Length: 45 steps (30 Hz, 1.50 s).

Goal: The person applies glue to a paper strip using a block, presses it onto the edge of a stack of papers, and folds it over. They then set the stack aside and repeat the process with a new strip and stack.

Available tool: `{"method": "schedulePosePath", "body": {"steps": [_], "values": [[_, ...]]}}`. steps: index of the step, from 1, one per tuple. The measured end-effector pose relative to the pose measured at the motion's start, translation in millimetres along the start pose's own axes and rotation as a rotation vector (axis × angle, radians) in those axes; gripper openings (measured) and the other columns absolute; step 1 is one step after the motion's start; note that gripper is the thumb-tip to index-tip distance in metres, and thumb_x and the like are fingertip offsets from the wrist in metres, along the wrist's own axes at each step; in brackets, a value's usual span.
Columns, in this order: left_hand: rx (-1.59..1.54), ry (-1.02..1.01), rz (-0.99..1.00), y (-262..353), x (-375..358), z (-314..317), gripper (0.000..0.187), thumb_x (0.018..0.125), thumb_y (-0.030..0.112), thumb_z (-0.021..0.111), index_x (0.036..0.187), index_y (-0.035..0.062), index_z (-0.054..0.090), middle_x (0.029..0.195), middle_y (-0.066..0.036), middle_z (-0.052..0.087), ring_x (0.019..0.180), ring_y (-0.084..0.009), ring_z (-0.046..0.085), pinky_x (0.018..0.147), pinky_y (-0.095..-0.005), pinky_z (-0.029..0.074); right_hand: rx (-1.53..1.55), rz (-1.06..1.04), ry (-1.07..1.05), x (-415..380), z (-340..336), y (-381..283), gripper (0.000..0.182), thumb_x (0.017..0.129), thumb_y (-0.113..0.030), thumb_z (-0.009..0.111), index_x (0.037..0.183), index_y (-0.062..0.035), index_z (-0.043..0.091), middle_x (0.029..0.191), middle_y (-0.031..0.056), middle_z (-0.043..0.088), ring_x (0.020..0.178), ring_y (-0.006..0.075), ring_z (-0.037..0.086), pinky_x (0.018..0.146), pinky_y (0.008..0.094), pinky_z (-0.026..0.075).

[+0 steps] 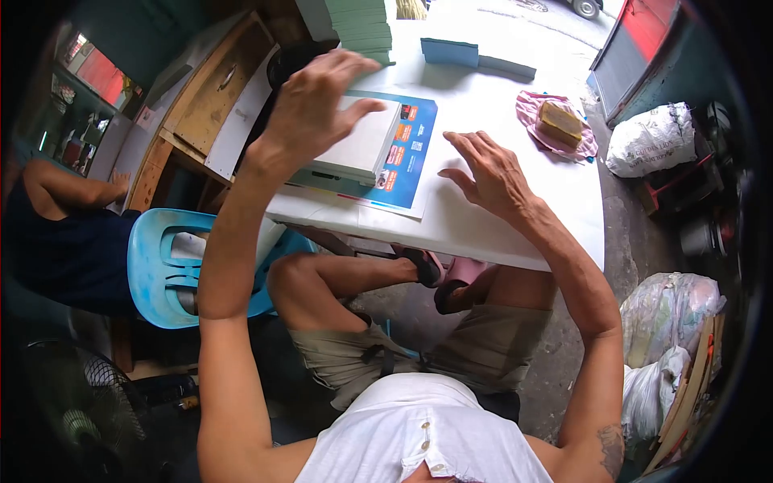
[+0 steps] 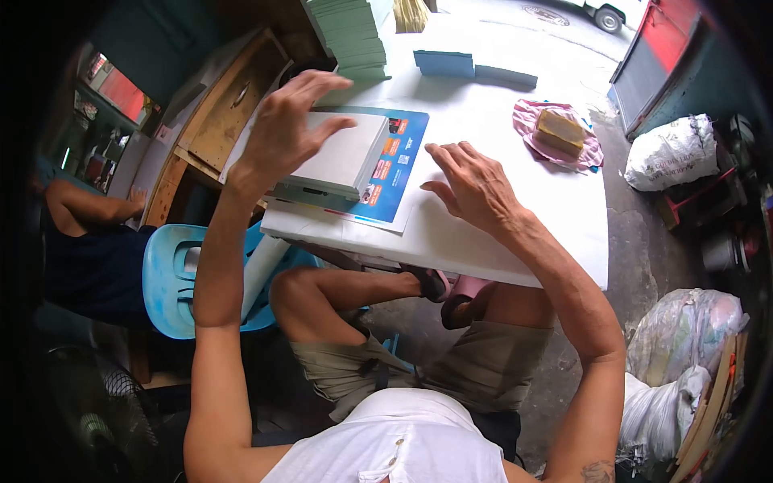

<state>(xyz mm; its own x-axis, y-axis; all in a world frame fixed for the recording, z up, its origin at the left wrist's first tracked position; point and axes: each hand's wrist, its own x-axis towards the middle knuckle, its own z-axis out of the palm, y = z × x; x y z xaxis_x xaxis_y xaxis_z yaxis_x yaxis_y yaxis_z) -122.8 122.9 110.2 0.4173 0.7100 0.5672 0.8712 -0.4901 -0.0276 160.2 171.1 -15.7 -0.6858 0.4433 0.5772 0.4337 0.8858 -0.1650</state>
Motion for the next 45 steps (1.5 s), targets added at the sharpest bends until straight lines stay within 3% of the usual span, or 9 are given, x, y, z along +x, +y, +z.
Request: {"method": "schedulePosePath", "body": {"steps": [5, 18, 24, 31, 36, 37, 38, 42, 45], "values": [[-0.045, -0.208, 0.232, 42, 134, 104, 0.053, 0.087, 0.037, 0.079, 0.125, 0.0008, 0.067, 0.12, -0.018, 0.069, 0.111, -0.0326, 0.067, 0.099, -0.0429, 0.054, -0.031, 0.047, 0.057, -14, -3, 10, 0.045, 0.088, -0.027, 0.077, 0.12, 0.0011, 0.063, 0.103, 0.013, 0.068, 0.095, 0.0275, 0.064, 0.078, 0.0391, 0.055], [0.044, -0.544, 0.052, 25, 282, 291, 0.076, 0.07, 0.05, 0.086, 0.136, 0.0212, 0.062, 0.133, -0.013, 0.064, 0.125, -0.0317, 0.06, 0.109, -0.0442, 0.049, 0.039, 0.053, 0.026, -7, 9, 4, 0.03, 0.087, -0.03, 0.074, 0.097, -0.0031, 0.066, 0.098, 0.01, 0.064, 0.097, 0.0251, 0.061, 0.077, 0.0382, 0.053], [-0.032, -0.556, 0.208, 13, 299, 284, 0.069, 0.071, 0.048, 0.087, 0.13, 0.0167, 0.068, 0.119, -0.015, 0.071, 0.119, -0.0309, 0.063, 0.103, -0.0433, 0.05, 0.087, 0.083, -0.015, -5, 10, 4, 0.033, 0.086, -0.031, 0.075, 0.101, -0.0022, 0.067, 0.102, 0.0112, 0.064, 0.099, 0.0258, 0.061, 0.079, 0.0384, 0.054], [0.012, -0.052, 0.094, 24, 302, 239, 0.016, 0.09, 0.016, 0.064, 0.101, 0.007, 0.072, 0.089, -0.024, 0.072, 0.089, -0.0406, 0.072, 0.086, -0.0501, 0.054, 0.138, 0.129, -0.033, -4, 11, 10, 0.039, 0.088, -0.034, 0.074, 0.104, -0.0009, 0.064, 0.104, 0.0135, 0.062, 0.102, 0.0292, 0.06, 0.08, 0.0411, 0.055], [0.038, 0.285, 0.115, 10, 311, 143, 0.021, 0.093, 0.022, 0.068, 0.108, 0.0095, 0.075, 0.087, -0.019, 0.075, 0.078, -0.0341, 0.076, 0.075, -0.0415, 0.06, 0.148, 0.171, -0.007, -4, 15, 17, 0.04, 0.09, -0.037, 0.074, 0.103, -0.0016, 0.062, 0.102, 0.0142, 0.061, 0.101, 0.0314, 0.06, 0.079, 0.0432, 0.054], [0.214, 0.112, -0.063, 30, 302, 105, 0.037, 0.086, -0.008, 0.072, 0.121, 0.005, 0.07, 0.086, -0.008, 0.073, 0.08, -0.0215, 0.071, 0.069, -0.0345, 0.06, 0.198, 0.215, 0.007, -3, 11, 17, 0.04, 0.09, -0.037, 0.074, 0.103, -0.0011, 0.062, 0.103, 0.0143, 0.062, 0.101, 0.0316, 0.061, 0.079, 0.0432, 0.054], [0.014, 0.237, 0.031, 34, 283, 86, 0.029, 0.089, 0.001, 0.072, 0.117, 0.0059, 0.072, 0.087, -0.009, 0.075, 0.081, -0.0231, 0.073, 0.071, -0.035, 0.061, 0.248, 0.261, 0.02, -1, 7, 17, 0.04, 0.091, -0.036, 0.074, 0.103, -0.0006, 0.062, 0.103, 0.0145, 0.063, 0.1, 0.0319, 0.062, 0.08, 0.0432, 0.055], [-0.413, 0.498, 0.315, 44, 192, 40, 0.019, 0.093, 0.01, 0.073, 0.112, 0.0069, 0.075, 0.093, -0.008, 0.079, 0.086, -0.0199, 0.077, 0.077, -0.0318, 0.061, 1.269, 0.834, 0.148, 6, -15, 37, 0.052, 0.1, -0.049, 0.063, 0.114, 0.001, 0.064, 0.101, 0.0166, 0.071, 0.096, 0.0273, 0.07, 0.08, 0.0428, 0.057], [-0.556, 0.367, 0.285, 91, 96, 22, 0.023, 0.088, 0.002, 0.074, 0.11, 0.0092, 0.075, 0.098, -0.007, 0.078, 0.096, -0.0206, 0.076, 0.086, -0.0345, 0.061, 1.649, 0.672, 0.578, -41, -56, 41, 0.073, 0.103, -0.06, 0.046, 0.13, 0.0068, 0.055, 0.119, 0.0221, 0.067, 0.108, 0.0294, 0.068, 0.091, 0.0417, 0.057]]}}
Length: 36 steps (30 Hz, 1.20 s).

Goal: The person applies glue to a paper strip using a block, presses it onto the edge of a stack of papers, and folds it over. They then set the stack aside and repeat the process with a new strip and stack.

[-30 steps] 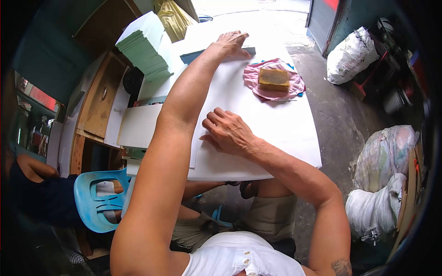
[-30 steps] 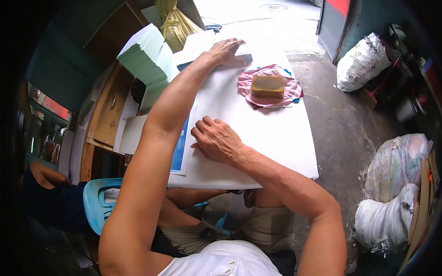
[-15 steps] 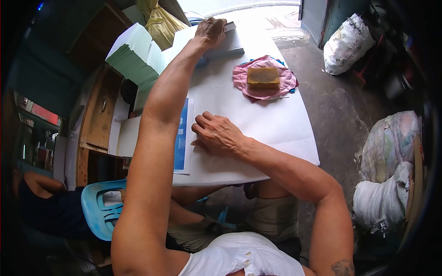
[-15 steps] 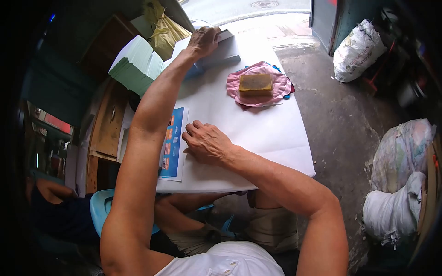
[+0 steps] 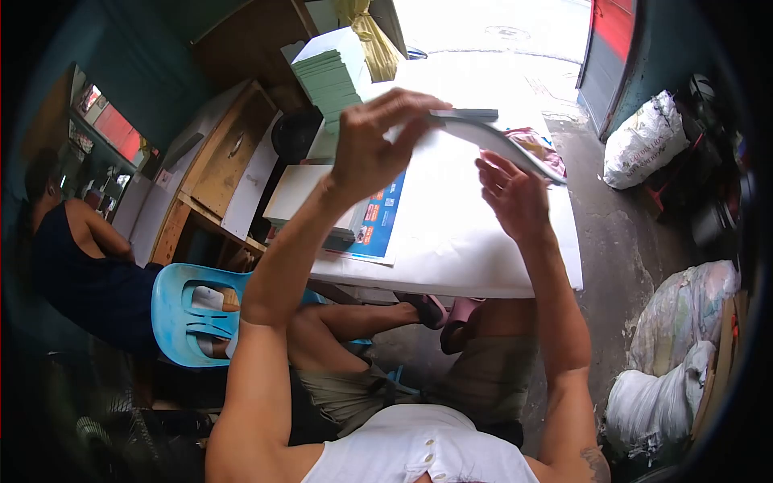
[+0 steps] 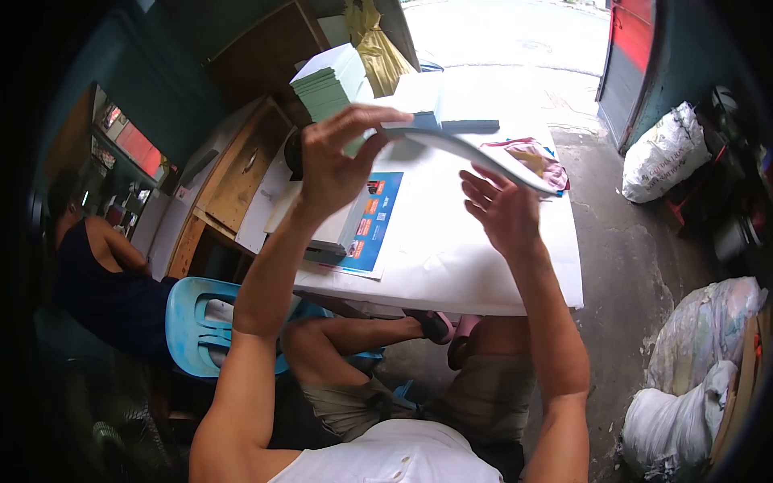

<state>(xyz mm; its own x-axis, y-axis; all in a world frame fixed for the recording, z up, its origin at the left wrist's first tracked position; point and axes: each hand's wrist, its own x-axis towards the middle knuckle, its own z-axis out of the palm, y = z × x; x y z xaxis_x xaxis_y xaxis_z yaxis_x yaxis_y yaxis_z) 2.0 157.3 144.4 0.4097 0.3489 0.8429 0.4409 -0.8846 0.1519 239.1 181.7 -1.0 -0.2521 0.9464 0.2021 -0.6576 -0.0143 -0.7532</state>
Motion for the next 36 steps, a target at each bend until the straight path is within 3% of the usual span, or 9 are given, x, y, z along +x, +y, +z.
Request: {"method": "schedulePosePath", "body": {"steps": [3, 7, 9, 11, 13, 20, 27, 32, 36], "values": [[-0.034, -0.164, 0.097, 25, -77, 9, 0.027, 0.085, 0.0, 0.076, 0.108, 0.0122, 0.075, 0.109, -0.005, 0.075, 0.112, -0.024, 0.072, 0.102, -0.0448, 0.056, 0.396, 0.176, 0.154, -60, -9, -37, 0.08, 0.103, -0.06, 0.048, 0.141, 0.0112, 0.044, 0.128, 0.0244, 0.063, 0.115, 0.0302, 0.066, 0.1, 0.0402, 0.053], [-0.084, -0.284, 0.025, 26, -147, 37, 0.028, 0.085, 0.006, 0.076, 0.112, 0.0138, 0.073, 0.118, -0.005, 0.072, 0.119, -0.0269, 0.067, 0.109, -0.0503, 0.05, -0.466, 0.088, 0.33, -95, -78, -39, 0.071, 0.095, -0.026, 0.067, 0.148, 0.0101, 0.037, 0.119, 0.0211, 0.065, 0.11, 0.0268, 0.066, 0.1, 0.0369, 0.051], [0.01, -0.328, -0.019, 18, -155, 48, 0.026, 0.084, 0.004, 0.072, 0.109, 0.0147, 0.074, 0.117, -0.01, 0.071, 0.126, -0.0292, 0.062, 0.113, -0.0528, 0.044, -0.712, 0.132, 0.172, -93, -70, -55, 0.074, 0.087, -0.012, 0.068, 0.151, 0.0066, 0.036, 0.119, 0.0201, 0.065, 0.109, 0.0255, 0.065, 0.101, 0.0347, 0.049], [0.257, -0.415, -0.15, 18, -158, 59, 0.031, 0.083, 0.004, 0.071, 0.112, 0.0121, 0.074, 0.125, -0.016, 0.066, 0.131, -0.033, 0.056, 0.115, -0.0515, 0.04, -0.512, -0.017, 0.138, -86, -83, -34, 0.075, 0.085, -0.012, 0.069, 0.151, 0.004, 0.037, 0.123, 0.0221, 0.064, 0.111, 0.0259, 0.065, 0.102, 0.0353, 0.047], [0.044, -0.507, -0.323, 32, -143, 56, 0.041, 0.079, 0.004, 0.07, 0.12, 0.0104, 0.071, 0.134, -0.019, 0.059, 0.132, -0.0355, 0.053, 0.114, -0.0484, 0.04, -0.652, -0.082, 0.096, -81, -89, -33, 0.077, 0.084, -0.014, 0.07, 0.151, 0.0048, 0.037, 0.126, 0.0246, 0.063, 0.114, 0.0276, 0.064, 0.105, 0.0382, 0.046], [0.004, -0.629, -0.084, 51, -126, 104, 0.076, 0.072, 0.053, 0.085, 0.136, 0.0164, 0.062, 0.143, -0.019, 0.051, 0.136, -0.0396, 0.046, 0.106, -0.0499, 0.043, -0.89, -0.083, 0.125, -83, -63, -35, 0.072, 0.089, -0.025, 0.071, 0.145, 0.0101, 0.043, 0.125, 0.0203, 0.061, 0.111, 0.0231, 0.06, 0.1, 0.034, 0.047], [0.081, -0.704, -0.202, 55, -112, 111, 0.061, 0.078, 0.062, 0.08, 0.119, 0.0169, 0.073, 0.133, -0.008, 0.064, 0.12, -0.0314, 0.062, 0.102, -0.0442, 0.051, -0.961, -0.139, 0.259, -86, -55, -28, 0.067, 0.094, -0.023, 0.076, 0.146, 0.0091, 0.047, 0.114, 0.0135, 0.068, 0.098, 0.0123, 0.061, 0.082, 0.0247, 0.05], [0.072, -0.646, -0.144, 49, -117, 107, 0.053, 0.084, 0.06, 0.075, 0.111, 0.0136, 0.076, 0.121, -0.007, 0.072, 0.103, -0.0283, 0.07, 0.095, -0.0414, 0.053, -1.091, -0.303, 0.481, -84, -52, -21, 0.069, 0.091, -0.039, 0.078, 0.136, 0.0086, 0.058, 0.12, 0.0215, 0.069, 0.111, 0.0251, 0.066, 0.098, 0.0339, 0.051], [0.008, -0.611, -0.233, 38, -117, 111, 0.052, 0.086, 0.062, 0.072, 0.104, 0.0143, 0.079, 0.104, -0.007, 0.076, 0.094, -0.0285, 0.072, 0.089, -0.0427, 0.054, -0.946, -0.357, 0.56, -80, -63, -21, 0.066, 0.093, -0.041, 0.075, 0.132, 0.0097, 0.06, 0.12, 0.0193, 0.067, 0.115, 0.0252, 0.064, 0.103, 0.0359, 0.049]]}}
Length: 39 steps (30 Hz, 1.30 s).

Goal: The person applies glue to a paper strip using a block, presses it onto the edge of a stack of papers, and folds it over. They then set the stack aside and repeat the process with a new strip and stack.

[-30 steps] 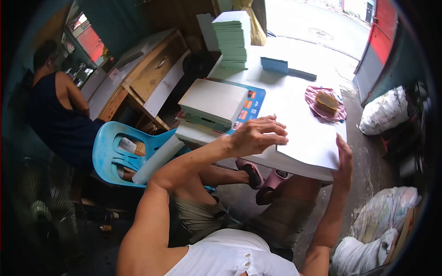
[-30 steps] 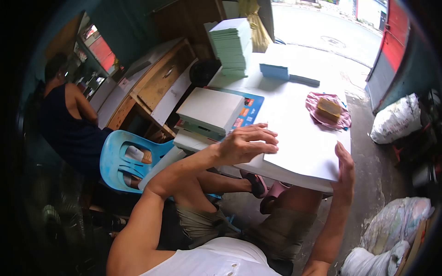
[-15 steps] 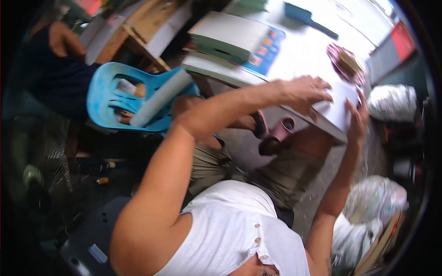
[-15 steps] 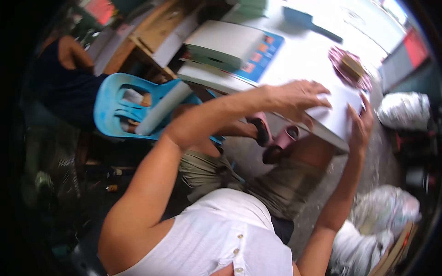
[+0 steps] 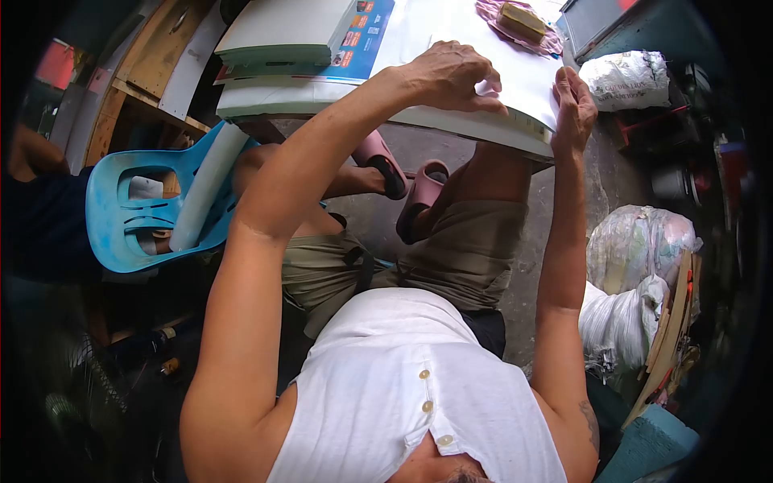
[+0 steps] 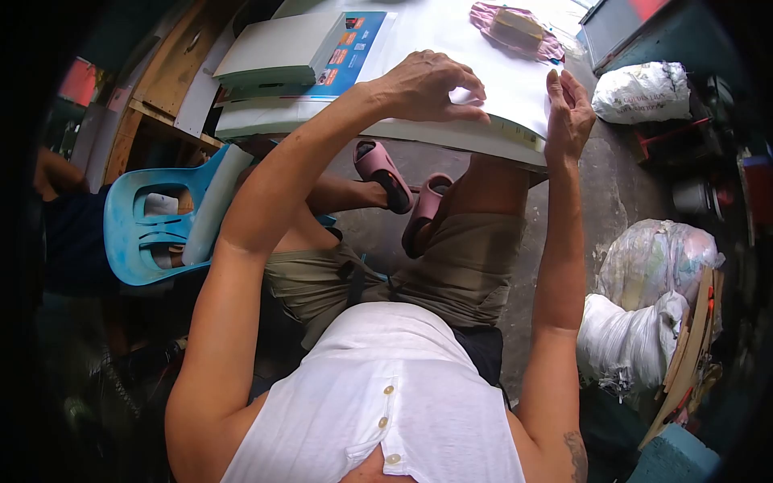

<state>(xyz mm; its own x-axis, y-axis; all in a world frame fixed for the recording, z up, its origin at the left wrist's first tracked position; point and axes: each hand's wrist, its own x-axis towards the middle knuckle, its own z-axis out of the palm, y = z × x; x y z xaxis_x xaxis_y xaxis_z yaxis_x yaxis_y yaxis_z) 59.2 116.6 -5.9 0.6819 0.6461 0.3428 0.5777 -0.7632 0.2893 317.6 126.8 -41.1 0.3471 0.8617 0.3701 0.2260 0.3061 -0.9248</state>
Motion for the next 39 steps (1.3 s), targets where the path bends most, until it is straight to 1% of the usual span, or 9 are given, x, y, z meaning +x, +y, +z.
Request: {"method": "schedulePosePath", "body": {"steps": [4, 9, 12, 15, 18, 33, 34, 37, 39], "values": [[-0.077, -0.048, -0.12, -3, 3, -12, 0.055, 0.084, 0.068, 0.071, 0.1, 0.0167, 0.081, 0.092, -0.007, 0.076, 0.087, -0.0266, 0.071, 0.086, -0.0427, 0.053, 0.413, 0.077, 0.038, -1, -5, -5, 0.055, 0.099, -0.037, 0.069, 0.124, 0.0111, 0.061, 0.121, 0.0203, 0.063, 0.12, 0.0289, 0.06, 0.107, 0.0441, 0.047], [-0.323, -0.031, -0.13, -19, 5, -6, 0.05, 0.079, 0.065, 0.078, 0.095, 0.0173, 0.082, 0.094, -0.007, 0.075, 0.091, -0.0229, 0.068, 0.087, -0.042, 0.052, 0.503, 0.087, 0.052, -1, -7, -8, 0.052, 0.101, -0.036, 0.067, 0.121, 0.0117, 0.058, 0.118, 0.021, 0.063, 0.118, 0.0294, 0.061, 0.107, 0.0449, 0.048], [-0.411, 0.033, -0.137, -28, 8, 6, 0.06, 0.065, 0.071, 0.084, 0.092, 0.0182, 0.084, 0.101, -0.009, 0.076, 0.096, -0.0278, 0.071, 0.084, -0.0428, 0.057, 0.518, 0.1, 0.065, -3, -7, -10, 0.051, 0.1, -0.036, 0.067, 0.12, 0.0107, 0.059, 0.119, 0.0208, 0.063, 0.117, 0.0287, 0.061, 0.107, 0.0443, 0.048], [-0.529, 0.075, -0.121, -33, 4, 13, 0.056, 0.066, 0.065, 0.088, 0.093, 0.0161, 0.083, 0.103, -0.008, 0.076, 0.101, -0.0274, 0.069, 0.09, -0.0441, 0.056, 0.528, 0.071, 0.067, -4, -8, -7, 0.05, 0.1, -0.036, 0.068, 0.119, 0.0097, 0.06, 0.117, 0.02, 0.064, 0.116, 0.0282, 0.062, 0.106, 0.0436, 0.049], [-0.591, -0.008, -0.146, -29, 1, 9, 0.029, 0.079, 0.045, 0.086, 0.089, 0.0176, 0.082, 0.108, 0.0, 0.076, 0.114, -0.0209, 0.057, 0.103, -0.0414, 0.046, 0.525, 0.053, 0.069, -5, -9, -3, 0.045, 0.1, -0.034, 0.068, 0.115, 0.0079, 0.062, 0.115, 0.0179, 0.066, 0.114, 0.0266, 0.063, 0.105, 0.0421, 0.049], [-0.472, 0.056, -0.069, -25, -3, 13, 0.031, 0.075, 0.043, 0.09, 0.09, 0.0172, 0.081, 0.112, 0.0, 0.075, 0.123, -0.0234, 0.055, 0.111, -0.0456, 0.042, 0.412, -0.042, 0.082, -11, -5, 3, 0.037, 0.098, -0.03, 0.072, 0.11, 0.0047, 0.069, 0.106, 0.012, 0.072, 0.102, 0.0188, 0.067, 0.096, 0.035, 0.053], [-0.465, 0.062, -0.066, -24, -3, 14, 0.032, 0.074, 0.043, 0.09, 0.091, 0.0179, 0.081, 0.112, 0.0, 0.075, 0.123, -0.0235, 0.055, 0.113, -0.0461, 0.041, 0.424, 0.0, 0.068, -10, -5, 1, 0.032, 0.098, -0.026, 0.072, 0.111, 0.0033, 0.067, 0.11, 0.013, 0.069, 0.109, 0.0209, 0.064, 0.1, 0.0378, 0.051], [-0.424, 0.084, -0.029, -24, -2, 16, 0.044, 0.068, 0.057, 0.09, 0.09, 0.0195, 0.081, 0.113, 0.001, 0.075, 0.123, -0.0261, 0.055, 0.11, -0.0471, 0.045, 0.425, -0.021, 0.092, -12, -6, 1, 0.032, 0.098, -0.025, 0.072, 0.109, 0.0044, 0.069, 0.105, 0.012, 0.072, 0.101, 0.0185, 0.067, 0.095, 0.0351, 0.053], [-0.456, 0.081, -0.015, -24, -3, 14, 0.038, 0.071, 0.05, 0.09, 0.09, 0.0181, 0.081, 0.113, 0.0, 0.075, 0.123, -0.024, 0.055, 0.113, -0.0462, 0.042, 0.43, -0.044, 0.095, -12, -6, -1, 0.03, 0.098, -0.024, 0.072, 0.108, 0.0044, 0.07, 0.105, 0.0117, 0.072, 0.1, 0.0184, 0.067, 0.095, 0.035, 0.053]]}}
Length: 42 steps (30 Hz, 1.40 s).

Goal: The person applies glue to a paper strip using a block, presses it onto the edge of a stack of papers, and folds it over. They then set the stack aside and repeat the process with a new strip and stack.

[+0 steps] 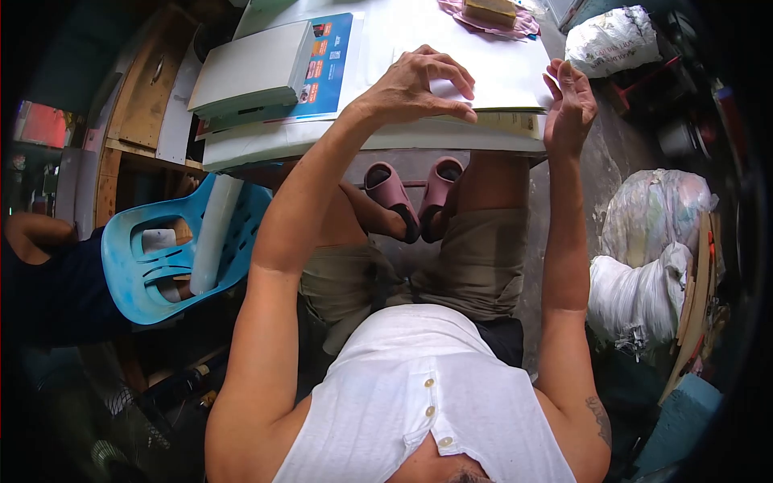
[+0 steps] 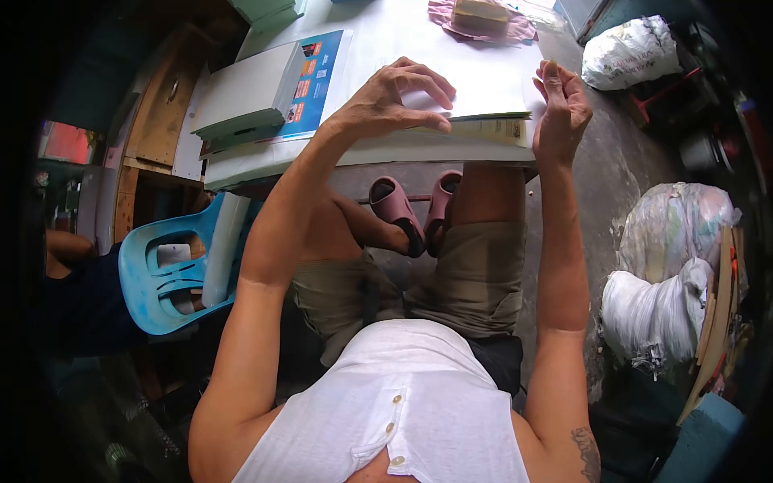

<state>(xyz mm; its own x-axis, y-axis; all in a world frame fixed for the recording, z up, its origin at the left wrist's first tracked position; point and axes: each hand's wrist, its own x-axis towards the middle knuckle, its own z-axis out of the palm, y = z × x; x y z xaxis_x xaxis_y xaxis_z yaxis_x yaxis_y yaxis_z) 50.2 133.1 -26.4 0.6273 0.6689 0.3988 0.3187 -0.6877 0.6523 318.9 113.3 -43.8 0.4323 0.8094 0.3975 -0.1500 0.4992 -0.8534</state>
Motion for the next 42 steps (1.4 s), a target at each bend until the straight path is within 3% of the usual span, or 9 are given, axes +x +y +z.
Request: {"method": "schedulePosePath", "body": {"steps": [9, 12, 14, 16, 19, 28, 34, 40, 42], "values": [[-0.069, 0.128, 0.01, -2, -5, 2, 0.023, 0.086, 0.033, 0.082, 0.093, 0.011, 0.079, 0.11, -0.005, 0.075, 0.11, -0.0215, 0.066, 0.102, -0.0443, 0.051, -0.003, 0.016, 0.008, -2, 0, -5, 0.027, 0.097, -0.019, 0.073, 0.108, 0.0046, 0.067, 0.103, 0.0111, 0.07, 0.098, 0.0177, 0.067, 0.094, 0.034, 0.054], [-0.135, 0.321, -0.077, 12, -11, -9, 0.012, 0.091, 0.018, 0.076, 0.093, 0.0065, 0.078, 0.104, -0.008, 0.075, 0.1, -0.0182, 0.07, 0.097, -0.0402, 0.054, -0.313, -0.171, 0.089, -25, 15, -24, 0.022, 0.096, -0.016, 0.073, 0.107, 0.0017, 0.067, 0.105, 0.0112, 0.069, 0.097, 0.0181, 0.066, 0.094, 0.0349, 0.054], [-0.166, 0.482, -0.072, 11, -20, -16, 0.008, 0.092, 0.013, 0.074, 0.092, 0.0054, 0.076, 0.1, -0.008, 0.075, 0.1, -0.017, 0.069, 0.096, -0.0399, 0.053, -0.662, -0.584, -0.119, -49, 26, -38, 0.02, 0.089, -0.009, 0.079, 0.105, -0.0051, 0.069, 0.109, 0.0104, 0.067, 0.101, 0.0241, 0.065, 0.091, 0.0377, 0.053], [-0.256, 0.639, -0.086, 11, -31, -22, 0.014, 0.091, 0.019, 0.076, 0.089, 0.0052, 0.077, 0.1, -0.009, 0.076, 0.091, -0.0194, 0.072, 0.085, -0.0435, 0.056, -0.764, -0.67, -0.422, -73, 45, -50, 0.037, 0.077, -0.014, 0.087, 0.108, -0.0057, 0.069, 0.107, 0.0108, 0.066, 0.104, 0.0302, 0.062, 0.09, 0.0408, 0.051], [-0.401, 0.766, -0.132, 10, -47, -26, 0.007, 0.09, 0.009, 0.075, 0.086, 0.0033, 0.072, 0.093, -0.006, 0.074, 0.084, -0.015, 0.069, 0.084, -0.0398, 0.054, -0.998, -0.692, -0.779, -90, 71, -46, 0.049, 0.082, -0.032, 0.08, 0.119, -0.004, 0.066, 0.127, 0.0143, 0.057, 0.119, 0.0346, 0.054, 0.102, 0.0537, 0.043], [-0.556, 0.783, -0.221, 23, -60, -22, 0.007, 0.09, 0.006, 0.072, 0.088, -0.0009, 0.072, 0.087, -0.005, 0.072, 0.081, -0.0109, 0.066, 0.082, -0.0312, 0.054, -1.049, -0.603, -0.893, -74, 83, -35, 0.041, 0.085, -0.029, 0.078, 0.115, -0.0037, 0.069, 0.119, 0.0135, 0.068, 0.115, 0.03, 0.063, 0.11, 0.0555, 0.039], [-0.559, 0.786, -0.214, 24, -62, -22, 0.009, 0.09, 0.007, 0.072, 0.089, -0.0016, 0.073, 0.089, -0.006, 0.073, 0.08, -0.0109, 0.066, 0.081, -0.0321, 0.055, -1.0, -0.601, -0.811, -72, 88, -39, 0.022, 0.084, -0.01, 0.078, 0.105, -0.0074, 0.072, 0.104, 0.0067, 0.075, 0.1, 0.0245, 0.072, 0.109, 0.0506, 0.044], [-0.549, 0.777, -0.221, 23, -62, -21, 0.01, 0.091, 0.008, 0.073, 0.09, -0.0018, 0.073, 0.088, -0.006, 0.074, 0.079, -0.0124, 0.068, 0.082, -0.0326, 0.055, -0.926, -0.726, -0.632, -49, 83, -52, 0.016, 0.088, 0.0, 0.07, 0.102, -0.0074, 0.074, 0.094, 0.0097, 0.076, 0.087, 0.0197, 0.073, 0.098, 0.0427, 0.052], [-0.513, 0.731, -0.224, 25, -62, -23, 0.011, 0.091, 0.009, 0.073, 0.09, -0.0016, 0.073, 0.088, -0.007, 0.074, 0.078, -0.0127, 0.068, 0.082, -0.0324, 0.056, -0.676, -0.313, -0.363, -58, 74, -88, 0.023, 0.088, 0.009, 0.068, 0.107, -0.0037, 0.074, 0.097, 0.0093, 0.076, 0.09, 0.0141, 0.071, 0.092, 0.0324, 0.053]]}}
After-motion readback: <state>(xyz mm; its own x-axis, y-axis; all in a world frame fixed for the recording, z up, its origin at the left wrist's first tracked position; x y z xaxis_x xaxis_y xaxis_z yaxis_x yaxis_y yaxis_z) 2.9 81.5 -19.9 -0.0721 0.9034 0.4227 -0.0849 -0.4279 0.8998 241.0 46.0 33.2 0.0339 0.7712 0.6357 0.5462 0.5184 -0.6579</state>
